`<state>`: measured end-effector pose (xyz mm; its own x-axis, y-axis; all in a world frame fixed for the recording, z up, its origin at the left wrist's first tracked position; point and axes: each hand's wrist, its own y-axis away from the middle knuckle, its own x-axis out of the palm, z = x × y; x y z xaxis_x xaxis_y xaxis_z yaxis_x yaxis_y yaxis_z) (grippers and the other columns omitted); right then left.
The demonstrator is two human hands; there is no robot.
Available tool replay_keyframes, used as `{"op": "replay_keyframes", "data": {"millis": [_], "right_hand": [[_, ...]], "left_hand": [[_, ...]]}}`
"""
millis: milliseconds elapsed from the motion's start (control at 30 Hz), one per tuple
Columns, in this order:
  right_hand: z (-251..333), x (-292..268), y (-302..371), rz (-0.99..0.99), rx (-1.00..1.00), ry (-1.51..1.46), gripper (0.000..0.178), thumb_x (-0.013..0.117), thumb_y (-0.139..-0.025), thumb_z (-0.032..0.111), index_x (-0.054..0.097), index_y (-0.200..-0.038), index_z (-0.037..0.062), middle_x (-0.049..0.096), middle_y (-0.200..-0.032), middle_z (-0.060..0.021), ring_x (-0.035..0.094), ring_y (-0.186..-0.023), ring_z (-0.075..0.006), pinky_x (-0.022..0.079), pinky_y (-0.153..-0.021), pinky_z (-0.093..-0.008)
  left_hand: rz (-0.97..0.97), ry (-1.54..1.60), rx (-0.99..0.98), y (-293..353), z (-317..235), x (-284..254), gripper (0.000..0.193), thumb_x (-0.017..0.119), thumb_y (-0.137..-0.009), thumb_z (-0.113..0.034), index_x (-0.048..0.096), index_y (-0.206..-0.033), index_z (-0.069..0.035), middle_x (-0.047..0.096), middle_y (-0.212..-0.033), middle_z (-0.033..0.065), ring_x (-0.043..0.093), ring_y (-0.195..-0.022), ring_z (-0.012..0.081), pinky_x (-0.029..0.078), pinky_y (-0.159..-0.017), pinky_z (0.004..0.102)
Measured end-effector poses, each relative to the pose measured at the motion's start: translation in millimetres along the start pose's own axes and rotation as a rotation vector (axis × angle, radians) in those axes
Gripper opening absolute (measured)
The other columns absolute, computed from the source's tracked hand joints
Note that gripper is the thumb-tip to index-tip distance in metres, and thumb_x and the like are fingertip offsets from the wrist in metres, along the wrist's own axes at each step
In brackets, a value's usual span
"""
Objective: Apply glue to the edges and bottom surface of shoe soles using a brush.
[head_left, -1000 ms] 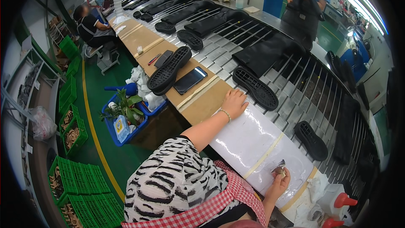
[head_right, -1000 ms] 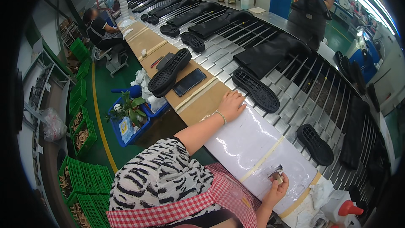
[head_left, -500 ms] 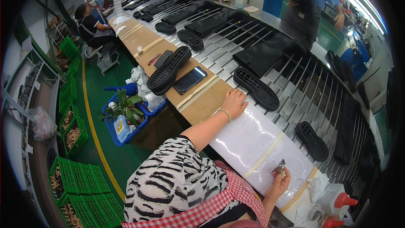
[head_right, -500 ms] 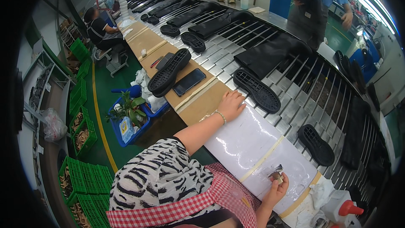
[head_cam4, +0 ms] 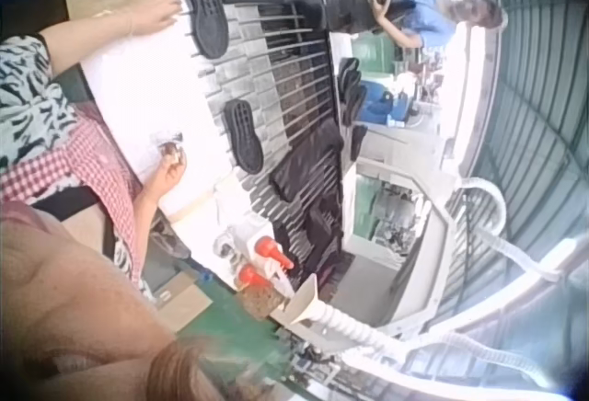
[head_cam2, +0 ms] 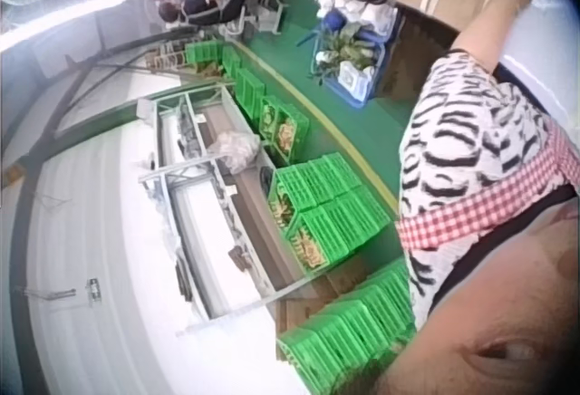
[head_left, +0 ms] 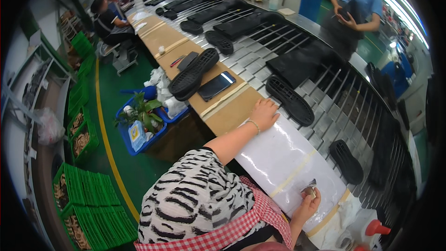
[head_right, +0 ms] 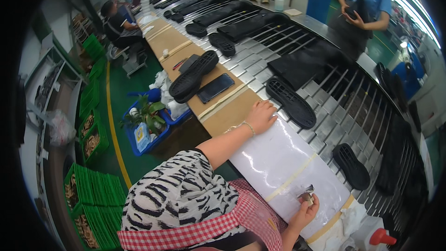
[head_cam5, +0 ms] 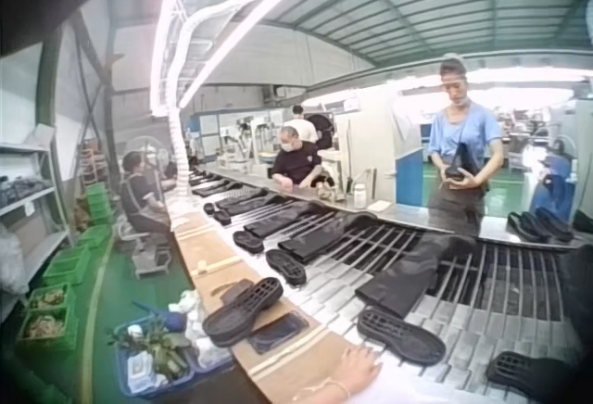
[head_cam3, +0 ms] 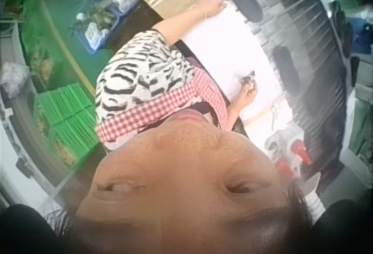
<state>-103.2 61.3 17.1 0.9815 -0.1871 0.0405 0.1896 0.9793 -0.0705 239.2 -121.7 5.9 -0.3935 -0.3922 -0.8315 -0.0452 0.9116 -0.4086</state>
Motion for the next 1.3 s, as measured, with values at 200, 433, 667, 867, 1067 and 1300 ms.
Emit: {"op": "replay_keyframes", "data": {"millis": [200,433,667,867,1067,1300], "right_hand": [[3,1,1,-0.019,0.012,0.047,0.035,0.052,-0.097,0.013,0.048,-0.131,0.0020,0.059,-0.115,-0.0105,0.058,-0.099,-0.0167,0.046,-0.088,-0.0278],[6,6,-3,-0.017,0.060,0.043,0.037,0.051,-0.098,0.016,0.047,-0.131,0.0011,0.058,-0.117,-0.0115,0.057,-0.101,-0.0177,0.046,-0.088,-0.0285],[32,36,-23,-0.092,0.077,-0.014,0.040,0.053,-0.098,0.021,0.046,-0.132,0.0012,0.059,-0.113,-0.0097,0.057,-0.099,-0.0171,0.047,-0.083,-0.0281],[20,58,-42,0.006,0.084,-0.104,0.041,0.059,-0.095,0.021,0.048,-0.129,0.0008,0.060,-0.108,-0.0081,0.057,-0.095,-0.0154,0.048,-0.083,-0.0279],[8,73,-39,-0.011,0.131,-0.102,0.037,0.060,-0.093,0.018,0.049,-0.124,-0.0003,0.060,-0.101,-0.0069,0.056,-0.087,-0.0143,0.047,-0.081,-0.0267],[0,71,-42,-0.067,0.152,-0.093,0.040,0.063,-0.091,0.022,0.050,-0.122,0.0009,0.060,-0.096,-0.0056,0.057,-0.087,-0.0144,0.049,-0.075,-0.0267]], "left_hand": [[0.032,-0.007,-0.006,-4,-4,2,0.033,0.058,-0.090,-0.032,0.061,-0.112,-0.008,0.057,-0.122,0.0122,0.042,-0.129,0.0304,0.027,-0.110,0.0482],[0.043,0.021,-0.026,-3,-2,0,0.032,0.058,-0.090,-0.031,0.061,-0.113,-0.008,0.057,-0.121,0.0121,0.042,-0.129,0.0308,0.025,-0.111,0.0495],[0.015,0.087,-0.027,-2,0,-2,0.033,0.059,-0.089,-0.030,0.061,-0.115,-0.009,0.058,-0.121,0.0109,0.042,-0.129,0.0299,0.022,-0.113,0.0517],[-0.001,0.411,-0.100,-16,12,-8,0.030,0.061,-0.089,-0.025,0.062,-0.114,-0.007,0.061,-0.117,0.0117,0.051,-0.121,0.0287,0.031,-0.109,0.0446],[-0.179,0.582,-0.176,-103,80,-29,0.032,0.063,-0.089,-0.023,0.064,-0.113,-0.003,0.065,-0.112,0.0150,0.061,-0.105,0.0306,0.048,-0.091,0.0365],[-0.472,0.255,-0.624,-223,238,-20,0.038,0.064,-0.084,-0.034,0.068,-0.108,-0.005,0.064,-0.110,0.0233,0.059,-0.109,0.0389,0.046,-0.095,0.0446]]}}
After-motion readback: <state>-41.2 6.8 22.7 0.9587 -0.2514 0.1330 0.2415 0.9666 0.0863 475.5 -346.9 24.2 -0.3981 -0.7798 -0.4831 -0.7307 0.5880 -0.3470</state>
